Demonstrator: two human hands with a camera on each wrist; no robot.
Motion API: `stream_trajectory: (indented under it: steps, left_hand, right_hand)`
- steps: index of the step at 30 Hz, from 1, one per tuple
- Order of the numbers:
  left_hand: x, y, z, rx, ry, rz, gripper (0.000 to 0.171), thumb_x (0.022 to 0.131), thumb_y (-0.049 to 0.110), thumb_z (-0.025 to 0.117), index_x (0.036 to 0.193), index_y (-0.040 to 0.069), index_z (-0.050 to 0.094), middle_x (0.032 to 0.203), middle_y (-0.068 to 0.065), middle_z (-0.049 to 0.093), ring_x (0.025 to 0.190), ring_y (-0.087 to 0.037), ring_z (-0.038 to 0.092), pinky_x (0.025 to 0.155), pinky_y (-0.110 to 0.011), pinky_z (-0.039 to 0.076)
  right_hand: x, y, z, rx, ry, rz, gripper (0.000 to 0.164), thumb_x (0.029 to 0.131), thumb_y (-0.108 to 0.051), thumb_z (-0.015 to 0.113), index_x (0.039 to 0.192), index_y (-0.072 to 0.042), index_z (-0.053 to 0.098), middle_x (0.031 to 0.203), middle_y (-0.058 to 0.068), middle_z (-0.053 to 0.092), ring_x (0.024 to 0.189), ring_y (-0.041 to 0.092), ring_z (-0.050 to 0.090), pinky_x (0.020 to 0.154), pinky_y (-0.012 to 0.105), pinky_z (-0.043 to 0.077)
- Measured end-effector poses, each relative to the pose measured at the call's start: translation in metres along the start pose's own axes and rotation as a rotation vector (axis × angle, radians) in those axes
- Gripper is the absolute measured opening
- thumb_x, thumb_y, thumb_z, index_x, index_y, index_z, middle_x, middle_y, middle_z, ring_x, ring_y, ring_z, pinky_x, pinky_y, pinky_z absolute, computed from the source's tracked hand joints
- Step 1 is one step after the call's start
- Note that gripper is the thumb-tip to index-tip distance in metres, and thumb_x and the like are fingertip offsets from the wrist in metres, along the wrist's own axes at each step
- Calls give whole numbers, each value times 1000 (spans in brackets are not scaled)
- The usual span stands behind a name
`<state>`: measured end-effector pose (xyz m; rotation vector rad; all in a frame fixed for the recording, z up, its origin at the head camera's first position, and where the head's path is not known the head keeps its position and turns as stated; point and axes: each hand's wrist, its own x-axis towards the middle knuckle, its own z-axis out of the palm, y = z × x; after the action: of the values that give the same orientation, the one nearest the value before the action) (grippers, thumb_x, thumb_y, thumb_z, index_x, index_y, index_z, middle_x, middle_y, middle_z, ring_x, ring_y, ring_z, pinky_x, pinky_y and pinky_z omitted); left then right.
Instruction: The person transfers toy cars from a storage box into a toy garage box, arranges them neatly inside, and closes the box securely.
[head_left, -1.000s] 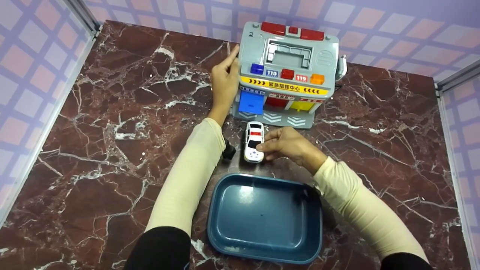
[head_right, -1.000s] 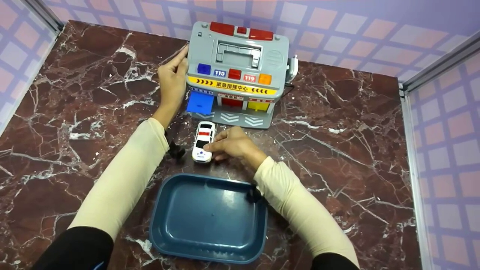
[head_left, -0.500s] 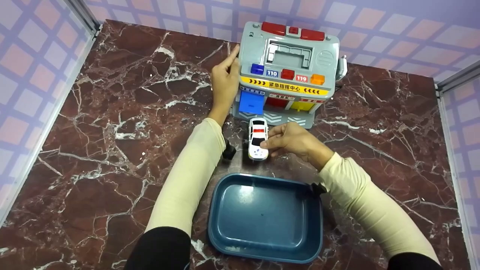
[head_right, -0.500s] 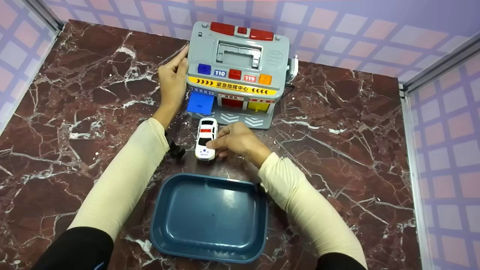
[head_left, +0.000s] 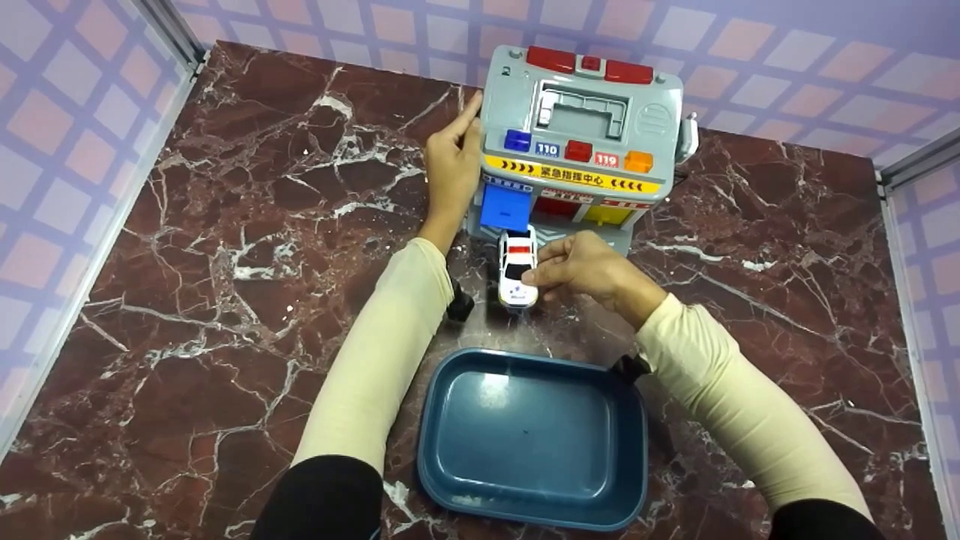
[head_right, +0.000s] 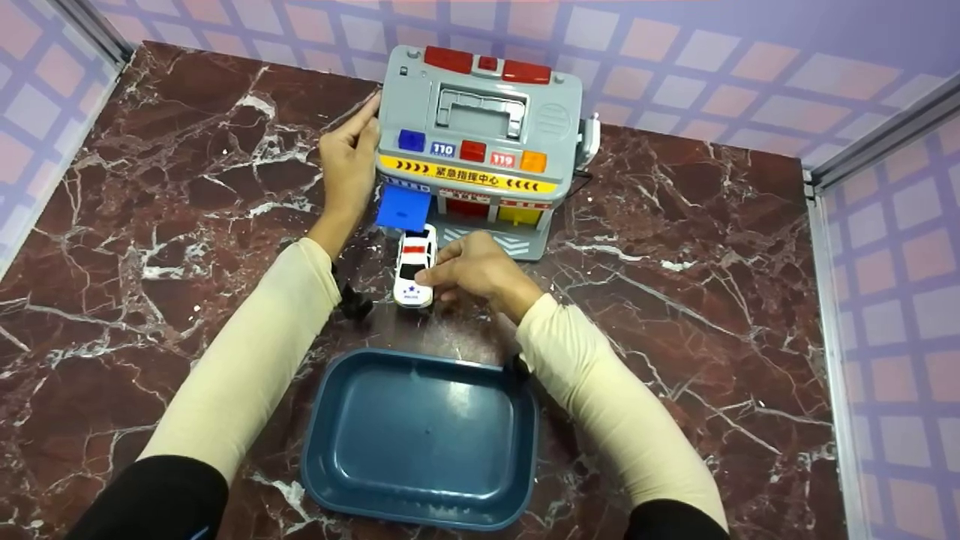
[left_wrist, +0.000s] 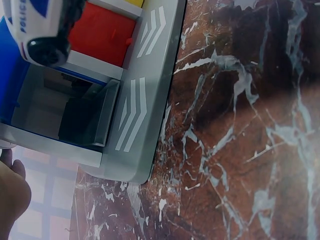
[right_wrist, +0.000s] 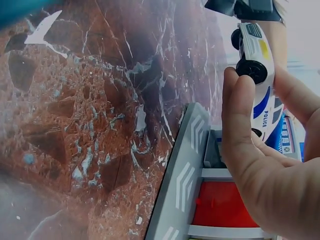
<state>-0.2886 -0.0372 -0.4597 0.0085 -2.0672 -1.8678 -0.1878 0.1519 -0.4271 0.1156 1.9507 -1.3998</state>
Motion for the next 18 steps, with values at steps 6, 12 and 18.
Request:
stream_trajectory:
  steps: [6, 12, 18]
  left_hand:
    - [0, 0, 1, -15, 0, -4, 33, 102, 9, 56, 134, 7, 62, 58, 2, 44, 46, -5, 29, 43, -22, 27]
    - [0, 1, 1, -22, 2, -12, 33, 101, 8, 57, 133, 10, 63, 59, 3, 47, 46, -6, 31, 44, -20, 29]
    - [0, -1, 0, -22, 7, 7, 32, 101, 7, 57, 133, 11, 63, 62, -3, 53, 45, -5, 32, 44, -20, 30]
  right_hand:
    - [4, 0, 0, 10, 0, -14, 43, 87, -1, 76, 123, 13, 56, 81, 3, 73, 63, 14, 67, 72, 34, 63]
    - [8, 1, -2, 18, 15, -23, 43, 88, -1, 75, 123, 14, 56, 81, 3, 73, 65, 15, 68, 74, 37, 63]
    - [12, 1, -2, 23, 20, -35, 42, 87, -1, 76, 122, 14, 57, 80, 4, 72, 64, 13, 68, 72, 35, 63]
